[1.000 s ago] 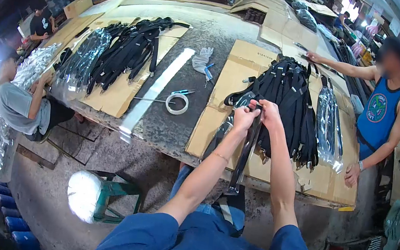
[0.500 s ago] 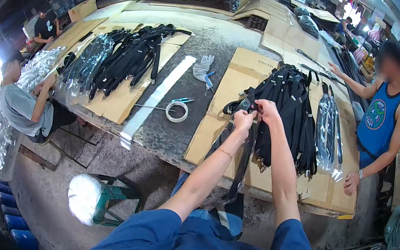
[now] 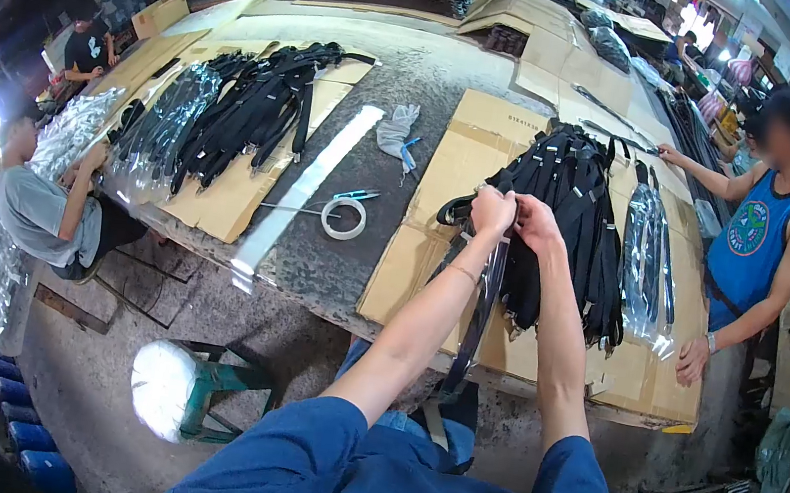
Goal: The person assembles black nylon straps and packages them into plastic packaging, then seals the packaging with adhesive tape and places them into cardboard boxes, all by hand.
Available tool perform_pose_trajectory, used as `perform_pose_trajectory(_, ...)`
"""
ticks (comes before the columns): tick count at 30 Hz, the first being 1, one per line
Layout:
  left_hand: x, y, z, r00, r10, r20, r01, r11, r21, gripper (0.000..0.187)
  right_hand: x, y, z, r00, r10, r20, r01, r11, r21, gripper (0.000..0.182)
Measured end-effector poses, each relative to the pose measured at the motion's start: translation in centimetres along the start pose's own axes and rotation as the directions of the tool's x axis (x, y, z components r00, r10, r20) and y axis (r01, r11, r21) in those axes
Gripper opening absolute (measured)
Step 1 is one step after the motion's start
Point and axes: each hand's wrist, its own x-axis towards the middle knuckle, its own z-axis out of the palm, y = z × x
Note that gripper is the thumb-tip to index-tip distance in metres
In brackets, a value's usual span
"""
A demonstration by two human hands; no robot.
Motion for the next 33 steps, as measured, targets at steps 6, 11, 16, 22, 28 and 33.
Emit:
perform_pose_trajectory(6, -1.3, 4.7, -4.0, 0.864, 0.418, 0.280, -0.503, 0.714, 0.487, 0.035, 0.1, -0.1, -0.3, 0.991, -0.055, 0.119, 0.052, 0.998, 0.027, 0.008)
perform_pose_trajectory(11, 5.0, 0.6, -4.1, 0.876, 0.469, 0.114, -0.469, 0.771, 0.431, 0.033, -1.0, -0.4, 0.2, 0.995, -0.081, 0.056, 0.080, 0.996, 0.031, 0.007)
perform_pose_trajectory(16, 6.7, -0.5, -4.4, 0.677, -0.013, 0.736, 0.297, 0.920, -0.257, 0.024, -1.6, -0.9, 0.2, 0.992, -0.082, 0.100, 0.089, 0.994, -0.059, 0.018)
perform_pose_trajectory(22, 4.2, 4.6, -7.5, 0.608, 0.137, 0.782, 0.243, 0.906, -0.348, 0.054, -5.4, -5.1, 2.5, 0.983, -0.181, 0.037, 0.184, 0.946, -0.266, 0.034)
perform_pose_trajectory(28, -0.7, 11.1, -11.0, 0.595, 0.367, 0.715, -0.170, 0.927, -0.335, 0.065, -8.0, -9.1, 5.9, 0.898, -0.440, 0.001, 0.394, 0.804, -0.444, 0.027)
perform_pose_trajectory(33, -1.4, 13.1, -11.9, 0.524, 0.403, 0.751, -0.158, 0.912, -0.379, 0.042, -10.9, -9.9, 6.5, 0.868, -0.486, 0.100, 0.496, 0.846, -0.198, 0.026)
